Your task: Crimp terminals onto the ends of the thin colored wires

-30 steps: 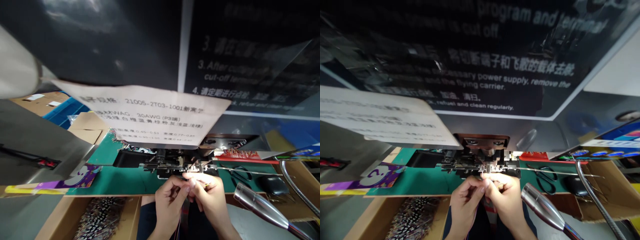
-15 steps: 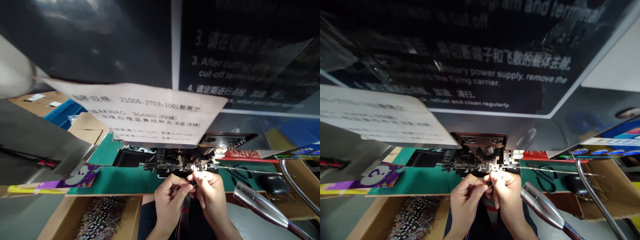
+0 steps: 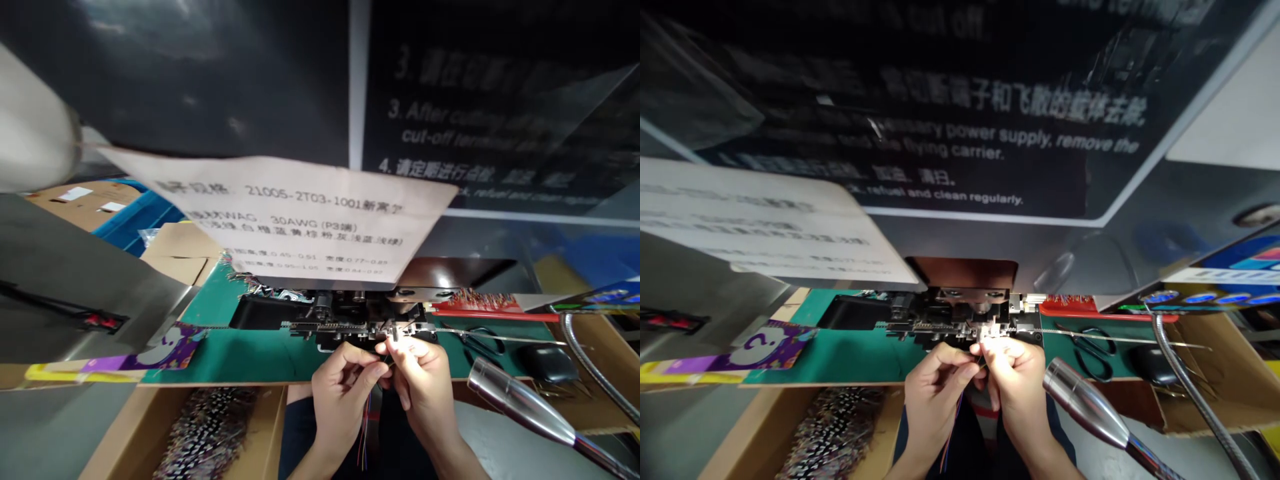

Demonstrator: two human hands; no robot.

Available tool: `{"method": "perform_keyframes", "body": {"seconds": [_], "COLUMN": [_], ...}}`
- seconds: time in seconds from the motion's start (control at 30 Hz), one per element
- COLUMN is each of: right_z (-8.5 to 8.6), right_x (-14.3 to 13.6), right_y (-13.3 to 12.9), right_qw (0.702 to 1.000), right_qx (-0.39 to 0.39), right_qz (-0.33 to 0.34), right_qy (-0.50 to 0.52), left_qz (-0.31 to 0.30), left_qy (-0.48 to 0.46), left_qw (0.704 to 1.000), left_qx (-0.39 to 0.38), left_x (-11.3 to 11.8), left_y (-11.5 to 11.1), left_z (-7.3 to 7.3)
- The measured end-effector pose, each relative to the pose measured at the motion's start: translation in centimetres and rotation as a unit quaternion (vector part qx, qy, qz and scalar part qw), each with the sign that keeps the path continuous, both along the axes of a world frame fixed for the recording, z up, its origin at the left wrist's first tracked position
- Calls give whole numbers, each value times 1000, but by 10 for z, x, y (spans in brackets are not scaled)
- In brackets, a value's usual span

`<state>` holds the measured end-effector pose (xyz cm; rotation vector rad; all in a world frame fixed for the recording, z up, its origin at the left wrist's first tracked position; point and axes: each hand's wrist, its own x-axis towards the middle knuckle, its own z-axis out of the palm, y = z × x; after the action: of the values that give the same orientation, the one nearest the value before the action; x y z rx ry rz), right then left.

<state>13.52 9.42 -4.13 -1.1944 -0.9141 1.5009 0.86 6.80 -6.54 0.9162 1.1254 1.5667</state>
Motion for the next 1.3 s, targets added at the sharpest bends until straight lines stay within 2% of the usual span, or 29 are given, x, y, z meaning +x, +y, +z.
{"method": "perform_keyframes", "body": {"seconds": [0.13,0.3,0.47,0.57,0.63,0.7,0.77,0.9,0.97,1.0,1.1,1.23,1.3], "right_z": [-4,-18,-28,-28,-28,-33,-47,-91,-105,-106,-88,-45,-25], "right_x": [13,34,29,25,30,42,62,116,144,157,192,236,259], "right_y": [-10,-44,-79,-95,-107,-122,-136,-149,-151,-152,-151,-125,-95], "right_qw": [997,985,950,944,945,946,951,974,981,982,966,920,901], "right_qx": [42,140,226,253,256,253,241,161,116,100,122,186,199], "right_qz": [19,42,109,83,73,73,53,-62,-101,-118,-178,-240,-242], "right_qy": [-55,-86,-187,-196,-192,-191,-184,-149,-119,-108,-142,-249,-301], "left_qz": [18,38,23,6,-8,4,54,165,194,202,207,203,222], "left_qy": [-15,-42,-111,-134,-88,40,186,329,388,412,464,516,615], "left_qw": [1000,998,993,991,996,997,977,927,899,887,859,828,751], "left_qx": [17,43,38,29,35,61,85,66,57,56,60,80,94], "left_x": [2,1,10,21,26,25,10,-60,-94,-106,-124,-134,-138], "left_y": [-4,-22,-46,-64,-73,-75,-67,-43,-33,-28,-14,-6,-5], "left_z": [-1,6,17,22,23,21,15,-2,-14,-20,-44,-74,-85]}}
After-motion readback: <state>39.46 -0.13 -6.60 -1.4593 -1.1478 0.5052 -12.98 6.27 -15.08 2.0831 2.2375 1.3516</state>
